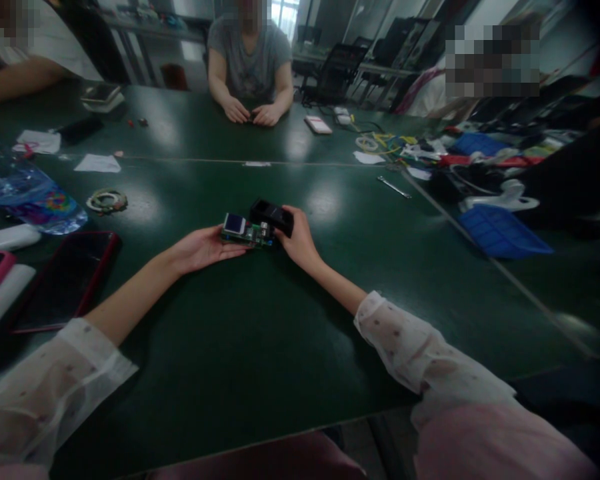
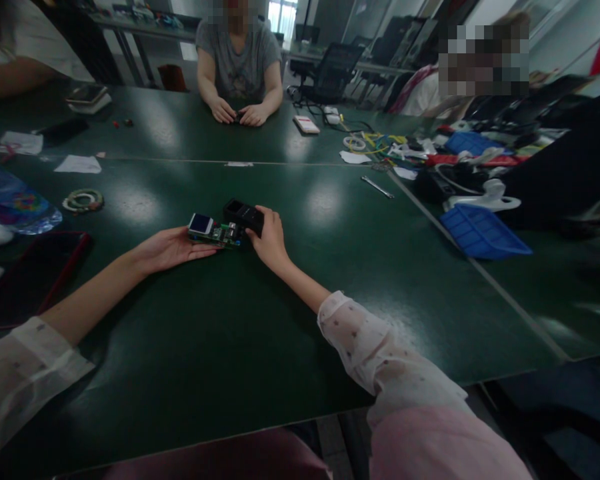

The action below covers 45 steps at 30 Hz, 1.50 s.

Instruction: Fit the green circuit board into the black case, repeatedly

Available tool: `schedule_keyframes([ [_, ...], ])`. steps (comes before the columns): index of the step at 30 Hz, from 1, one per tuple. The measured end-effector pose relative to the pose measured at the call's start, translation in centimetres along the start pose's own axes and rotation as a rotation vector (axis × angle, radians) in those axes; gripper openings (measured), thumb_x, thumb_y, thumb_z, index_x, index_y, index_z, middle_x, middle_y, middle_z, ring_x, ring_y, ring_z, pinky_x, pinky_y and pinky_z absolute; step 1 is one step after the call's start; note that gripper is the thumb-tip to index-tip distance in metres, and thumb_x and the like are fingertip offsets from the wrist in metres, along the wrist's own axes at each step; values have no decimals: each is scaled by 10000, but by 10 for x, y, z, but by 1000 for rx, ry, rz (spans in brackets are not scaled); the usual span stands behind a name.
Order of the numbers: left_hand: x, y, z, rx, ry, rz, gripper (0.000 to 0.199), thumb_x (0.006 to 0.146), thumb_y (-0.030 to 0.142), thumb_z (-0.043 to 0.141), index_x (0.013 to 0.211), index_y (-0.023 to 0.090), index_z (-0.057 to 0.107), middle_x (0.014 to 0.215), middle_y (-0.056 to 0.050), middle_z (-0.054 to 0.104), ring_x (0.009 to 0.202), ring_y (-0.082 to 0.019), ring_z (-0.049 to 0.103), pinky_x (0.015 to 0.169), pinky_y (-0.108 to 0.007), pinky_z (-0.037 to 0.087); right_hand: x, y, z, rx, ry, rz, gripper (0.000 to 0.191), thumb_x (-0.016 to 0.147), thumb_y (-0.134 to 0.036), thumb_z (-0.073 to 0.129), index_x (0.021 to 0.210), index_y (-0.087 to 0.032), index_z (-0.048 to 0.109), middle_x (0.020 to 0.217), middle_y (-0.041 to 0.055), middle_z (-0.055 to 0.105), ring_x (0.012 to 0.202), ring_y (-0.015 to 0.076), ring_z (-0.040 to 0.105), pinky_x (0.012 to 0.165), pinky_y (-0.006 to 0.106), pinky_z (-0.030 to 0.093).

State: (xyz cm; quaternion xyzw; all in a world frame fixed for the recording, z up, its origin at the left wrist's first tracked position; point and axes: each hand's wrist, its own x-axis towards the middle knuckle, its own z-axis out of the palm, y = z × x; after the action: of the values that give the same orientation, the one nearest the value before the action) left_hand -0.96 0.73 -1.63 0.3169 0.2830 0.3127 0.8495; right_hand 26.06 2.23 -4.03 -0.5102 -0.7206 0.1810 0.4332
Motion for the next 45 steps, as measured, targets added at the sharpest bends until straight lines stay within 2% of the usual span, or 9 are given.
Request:
schedule_keyframes([
  [7, -2, 2, 8, -5, 57, -2, 598, 1060, 318, 357, 1596, 85, 233, 1356, -225, 648, 1261, -288, 642, 1173, -416, 406, 0, -1, 0, -15, 1, -9, 536, 817, -144, 638, 1325, -220, 485, 1295, 154, 549, 1248, 353, 533, 1096, 617, 442],
  [17, -1, 1, 5, 4, 3, -3, 623, 1062, 326, 349, 1608, 73, 188, 1349, -220, 655, 1271, -279, 634, 1178, -407, 393, 0, 0, 0, -24, 3, -20, 555, 813, -139, 645, 1334, -244, 486, 1285, 136, 556, 1241, 349, 543, 1082, 626, 459],
  [26, -3, 3, 14, 3, 70, -3, 586, 1065, 312, 329, 1592, 70, 242, 1340, -230, 654, 1234, -283, 659, 1184, -429, 377, -1, -3, -1, -9, -11, -2, 539, 829, -155, 639, 1339, -227, 479, 1307, 153, 537, 1270, 353, 524, 1098, 619, 437],
  [32, -3, 3, 14, -1, 69, -9, 613, 1062, 325, 339, 1603, 69, 204, 1345, -232, 649, 1246, -291, 650, 1195, -430, 364, 0, -2, -1, -1, -10, -1, 542, 823, -149, 639, 1335, -233, 483, 1307, 153, 541, 1265, 362, 528, 1092, 638, 437],
  [45, -2, 3, 15, -12, 103, -10, 560, 1067, 315, 333, 1565, 62, 297, 1319, -229, 666, 1214, -298, 672, 1180, -438, 389, -1, -6, -2, -60, -15, 15, 567, 818, -113, 644, 1346, -229, 475, 1318, 147, 546, 1277, 345, 531, 1093, 601, 450],
])
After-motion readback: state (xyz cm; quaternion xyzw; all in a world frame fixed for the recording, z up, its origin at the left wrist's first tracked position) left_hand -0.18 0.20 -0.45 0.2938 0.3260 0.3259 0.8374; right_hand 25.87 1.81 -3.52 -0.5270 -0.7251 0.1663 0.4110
